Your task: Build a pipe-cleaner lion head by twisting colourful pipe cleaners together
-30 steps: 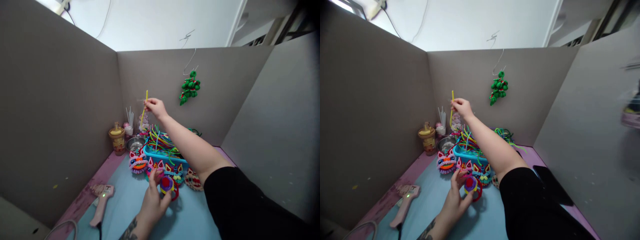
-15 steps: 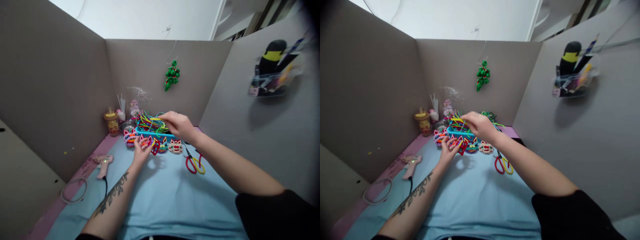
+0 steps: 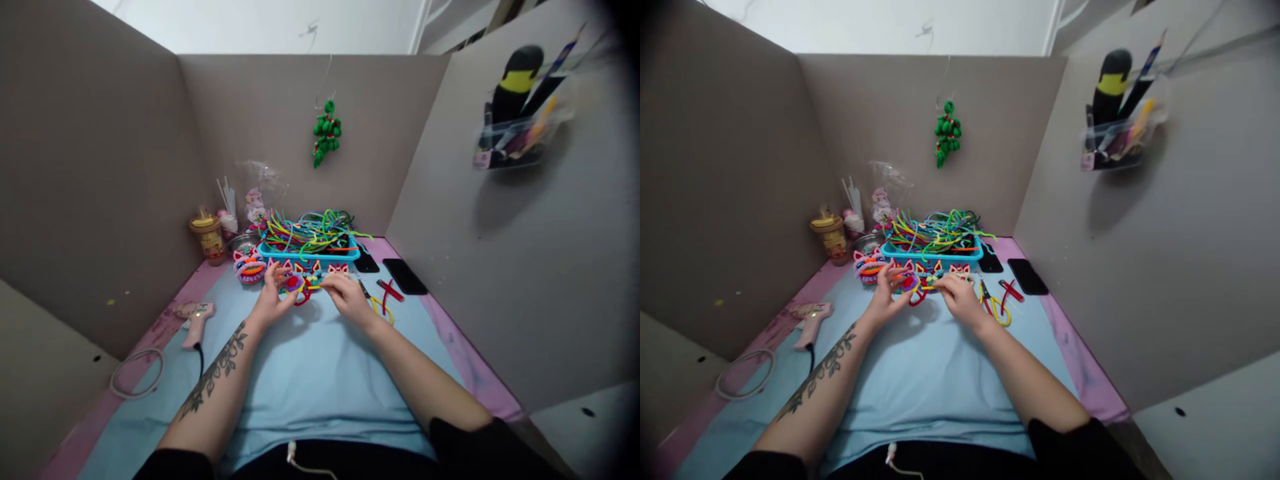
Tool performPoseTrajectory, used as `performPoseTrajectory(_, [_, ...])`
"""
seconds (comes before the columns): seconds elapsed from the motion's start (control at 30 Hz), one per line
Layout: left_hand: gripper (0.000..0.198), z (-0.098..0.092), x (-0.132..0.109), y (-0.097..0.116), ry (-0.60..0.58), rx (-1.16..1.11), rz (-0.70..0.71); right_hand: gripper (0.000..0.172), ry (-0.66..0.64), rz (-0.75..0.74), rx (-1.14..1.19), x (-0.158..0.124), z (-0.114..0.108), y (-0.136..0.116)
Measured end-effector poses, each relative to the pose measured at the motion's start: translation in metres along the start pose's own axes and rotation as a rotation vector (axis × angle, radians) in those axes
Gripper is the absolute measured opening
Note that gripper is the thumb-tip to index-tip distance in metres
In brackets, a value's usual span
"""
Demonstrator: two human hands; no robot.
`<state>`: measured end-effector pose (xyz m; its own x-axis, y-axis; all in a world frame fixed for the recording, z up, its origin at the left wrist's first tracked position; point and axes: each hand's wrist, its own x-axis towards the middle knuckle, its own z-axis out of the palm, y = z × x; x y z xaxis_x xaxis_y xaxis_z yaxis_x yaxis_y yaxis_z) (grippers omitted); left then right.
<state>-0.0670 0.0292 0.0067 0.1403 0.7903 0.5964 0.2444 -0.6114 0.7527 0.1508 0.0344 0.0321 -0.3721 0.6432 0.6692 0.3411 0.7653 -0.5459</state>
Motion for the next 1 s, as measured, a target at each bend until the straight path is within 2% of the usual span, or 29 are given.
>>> performPoseTrajectory(0.27, [0.070, 0.004, 0.000, 0.002, -0.147, -0.011, -0.059, 0.017, -0.058, 0.040, -0.129, -0.011, 0.011, 0.013])
performPoseTrajectory(0.47, [0.071, 0.005, -0.001, 0.004, -0.160, -0.055, -0.090, 0.013, 0.015, 0.067, -0.091, -0.011, 0.017, 0.009])
performPoseTrajectory(1.0, [0.073, 0.007, -0.001, 0.004, -0.161, -0.084, -0.033, 0.012, -0.019, 0.228, 0.140, -0.009, 0.024, 0.003])
